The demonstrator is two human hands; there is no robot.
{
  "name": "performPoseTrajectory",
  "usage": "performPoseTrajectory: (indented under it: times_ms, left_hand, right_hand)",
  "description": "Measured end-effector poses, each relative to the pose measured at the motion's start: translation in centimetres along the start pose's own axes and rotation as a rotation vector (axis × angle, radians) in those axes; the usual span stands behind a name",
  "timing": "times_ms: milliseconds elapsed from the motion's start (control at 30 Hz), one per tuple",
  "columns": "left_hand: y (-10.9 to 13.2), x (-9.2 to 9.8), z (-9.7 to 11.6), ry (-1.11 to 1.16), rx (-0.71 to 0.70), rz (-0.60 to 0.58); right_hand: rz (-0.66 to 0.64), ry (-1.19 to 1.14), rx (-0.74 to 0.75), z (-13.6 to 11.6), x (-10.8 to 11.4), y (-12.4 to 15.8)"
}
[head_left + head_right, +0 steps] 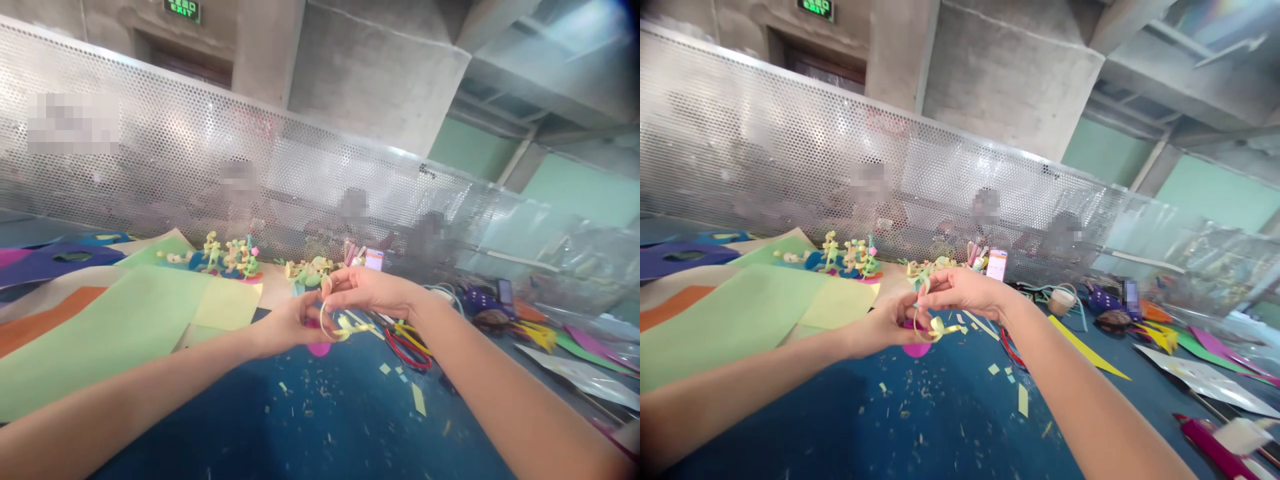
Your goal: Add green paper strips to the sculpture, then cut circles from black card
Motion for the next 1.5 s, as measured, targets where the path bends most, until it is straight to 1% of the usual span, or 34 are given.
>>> performPoseTrajectory:
  times_ms: [100, 200, 267, 433, 600, 800, 967, 1033, 1200, 1333, 1433, 1500]
  left_hand:
    - [0.0, 0.1, 0.1, 0.121, -0.006, -0.001]
    - [0.0, 0.1, 0.7, 0.170, -0.017, 0.012]
    - [0.0, 0.2, 1.1, 0.197, -0.016, 0.026]
    - [-0.1, 0.6, 1.2, 0.239, -0.008, 0.070]
    - [-0.2, 0.9, 1.0, 0.220, -0.023, 0.074]
    - [0.0, 1.0, 1.3, 0.222, -0.008, 0.084]
    - [0.0, 0.9, 1.6, 0.200, -0.016, 0.088]
    - [-0.1, 0.9, 1.6, 0.203, -0.016, 0.084]
    - [-0.1, 0.8, 1.8, 0.237, -0.006, 0.082]
    - [-0.1, 0.8, 1.8, 0.245, -0.020, 0.084]
    - [-0.2, 1.0, 1.6, 0.269, -0.028, 0.108]
    - [-0.2, 1.1, 1.4, 0.286, -0.029, 0.140]
  right_hand:
    - [0.129, -0.167, 0.018, 1.5, 0.0, 0.1]
    - [0.334, -0.348, 0.079, 3.1, -0.3, 0.1]
    - [0.442, -0.419, 0.124, 4.1, -0.5, 0.0]
    - [0.534, -0.480, 0.186, 5.6, -1.4, -0.3]
    - [0.618, -0.512, 0.241, 5.6, -2.1, 0.0]
    - [0.658, -0.512, 0.261, 5.2, -2.7, 0.7]
    - [0.736, -0.545, 0.311, 5.2, -3.2, 0.8]
    - [0.745, -0.527, 0.313, 5.1, -3.4, 0.8]
    - [0.661, -0.399, 0.319, 4.7, -3.9, 0.6]
    - [0.667, -0.360, 0.333, 5.0, -4.0, 0.2]
    - [0.673, -0.219, 0.333, 5.2, -3.9, 0.0]
    - [0.709, -0.121, 0.339, 5.2, -3.8, -0.1]
Point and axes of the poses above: each hand's wrist, its own y-axis away from the middle knuckle, its own x-axis out of the back of the hand, z = x × y, the point moved 2 cm from there along -y, towards the middle knuckle, and after that the axes turned 12 degrees about -z, right-handed, at the moved point
